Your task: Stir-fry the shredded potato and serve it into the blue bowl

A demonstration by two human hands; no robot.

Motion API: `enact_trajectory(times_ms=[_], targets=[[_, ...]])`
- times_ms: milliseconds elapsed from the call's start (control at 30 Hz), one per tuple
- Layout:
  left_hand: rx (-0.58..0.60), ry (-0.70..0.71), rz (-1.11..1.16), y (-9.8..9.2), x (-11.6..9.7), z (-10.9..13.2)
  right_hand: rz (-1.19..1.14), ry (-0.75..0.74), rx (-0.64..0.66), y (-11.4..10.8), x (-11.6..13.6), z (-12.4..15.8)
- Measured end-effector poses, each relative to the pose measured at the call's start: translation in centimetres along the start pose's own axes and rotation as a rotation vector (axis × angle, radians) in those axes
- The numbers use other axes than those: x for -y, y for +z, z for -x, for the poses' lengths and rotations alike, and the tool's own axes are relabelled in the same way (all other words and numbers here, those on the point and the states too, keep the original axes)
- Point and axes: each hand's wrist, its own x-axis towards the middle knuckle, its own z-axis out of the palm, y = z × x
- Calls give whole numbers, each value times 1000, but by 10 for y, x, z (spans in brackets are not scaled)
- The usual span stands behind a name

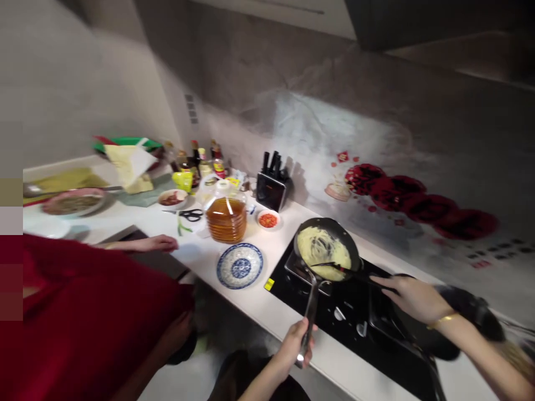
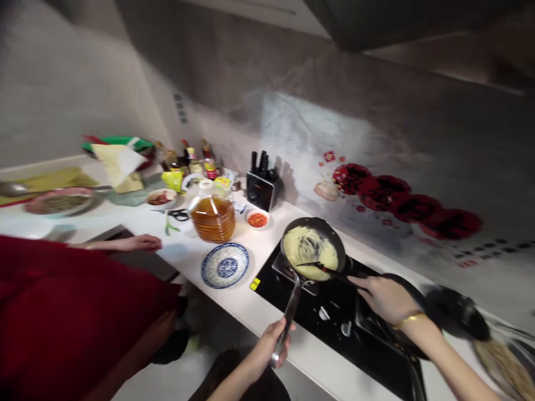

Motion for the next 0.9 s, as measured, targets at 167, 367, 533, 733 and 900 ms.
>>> enact_trajectory(times_ms=[167, 367, 533, 733, 900], targets=[[27, -14, -18, 0, -5, 2, 207, 184, 19, 13, 43, -40], [25, -25, -36, 1, -6, 3, 199, 199, 8, 27, 35, -79], [37, -21, -41, 3, -9, 6, 269, 106, 74, 13, 2, -51], [54, -23, -44, 2, -6, 2, 362, 110, 68, -6, -20, -20], [27, -28, -26, 2, -1, 0, 264, 33, -58, 35, 14, -50]])
